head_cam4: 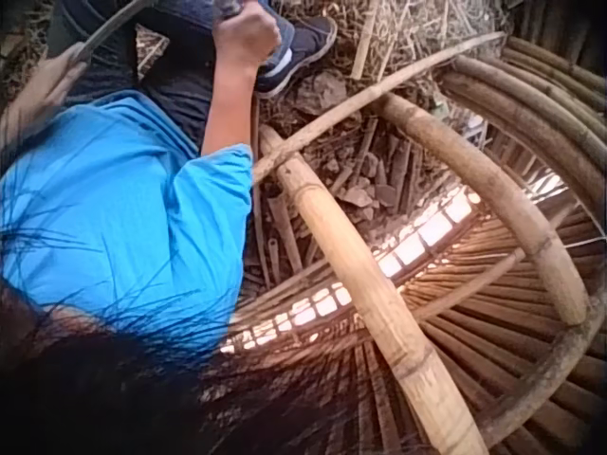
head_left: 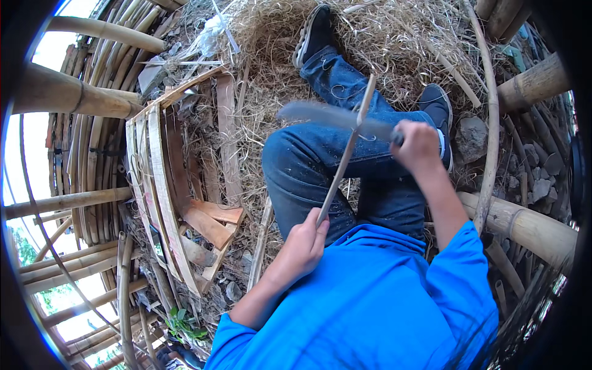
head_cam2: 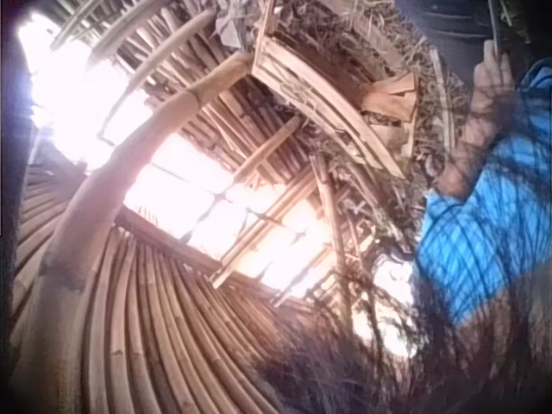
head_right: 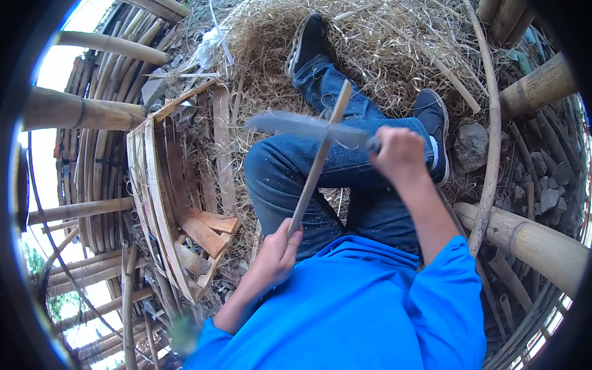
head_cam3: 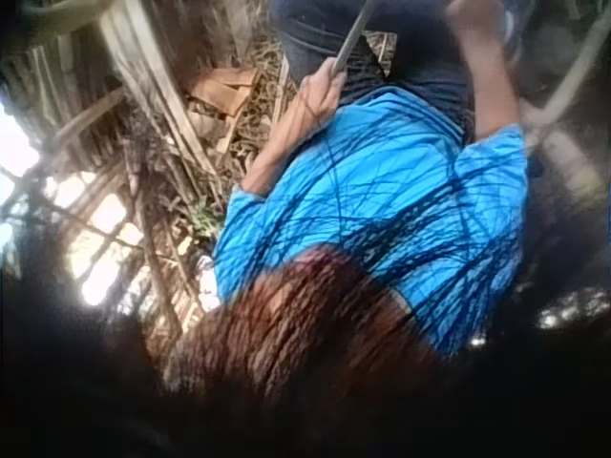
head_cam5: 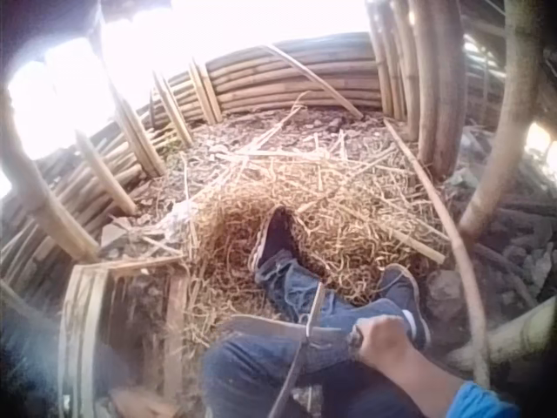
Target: The person shaves a piece of bamboo using a knife. They scrape the blade along the wood to remove thin strips and smooth the surface, letting the shavings fall to the ground.
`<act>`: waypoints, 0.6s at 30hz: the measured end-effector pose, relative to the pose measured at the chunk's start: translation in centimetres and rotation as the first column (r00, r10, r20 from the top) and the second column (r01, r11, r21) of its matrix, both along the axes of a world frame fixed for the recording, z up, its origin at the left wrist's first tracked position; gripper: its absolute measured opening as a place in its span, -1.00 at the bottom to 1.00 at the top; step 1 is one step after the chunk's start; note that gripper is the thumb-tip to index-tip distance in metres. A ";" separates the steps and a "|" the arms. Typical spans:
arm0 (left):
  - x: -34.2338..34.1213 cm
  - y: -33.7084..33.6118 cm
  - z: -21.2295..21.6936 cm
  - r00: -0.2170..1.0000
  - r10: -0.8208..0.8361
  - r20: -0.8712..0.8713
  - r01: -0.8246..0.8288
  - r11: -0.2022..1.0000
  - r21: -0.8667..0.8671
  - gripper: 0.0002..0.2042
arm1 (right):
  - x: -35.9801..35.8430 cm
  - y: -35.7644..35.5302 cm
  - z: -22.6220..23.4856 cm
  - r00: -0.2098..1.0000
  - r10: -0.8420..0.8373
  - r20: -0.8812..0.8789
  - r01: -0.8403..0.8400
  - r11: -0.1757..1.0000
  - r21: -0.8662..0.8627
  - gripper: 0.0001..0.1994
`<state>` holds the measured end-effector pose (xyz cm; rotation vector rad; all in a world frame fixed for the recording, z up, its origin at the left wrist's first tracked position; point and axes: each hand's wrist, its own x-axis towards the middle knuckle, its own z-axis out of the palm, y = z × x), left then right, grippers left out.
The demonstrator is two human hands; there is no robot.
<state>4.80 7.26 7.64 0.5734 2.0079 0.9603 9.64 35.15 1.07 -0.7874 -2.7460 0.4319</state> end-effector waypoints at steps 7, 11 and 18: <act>1.1 -0.9 -0.6 0.990 0.001 0.141 0.005 0.999 -0.043 -0.87 | -1.5 6.1 -0.9 0.917 -0.368 0.155 0.370 0.929 0.020 -0.79; 1.1 -4.2 -4.0 0.987 0.050 0.154 -0.058 0.997 0.049 -0.87 | 4.4 14.9 0.0 0.803 -0.555 0.218 0.552 0.830 0.079 -0.72; -0.7 -3.7 -4.2 0.711 0.165 0.684 -0.345 0.929 0.134 -0.86 | 1.3 -1.3 1.7 0.997 -0.072 0.019 0.074 0.970 -0.230 -0.82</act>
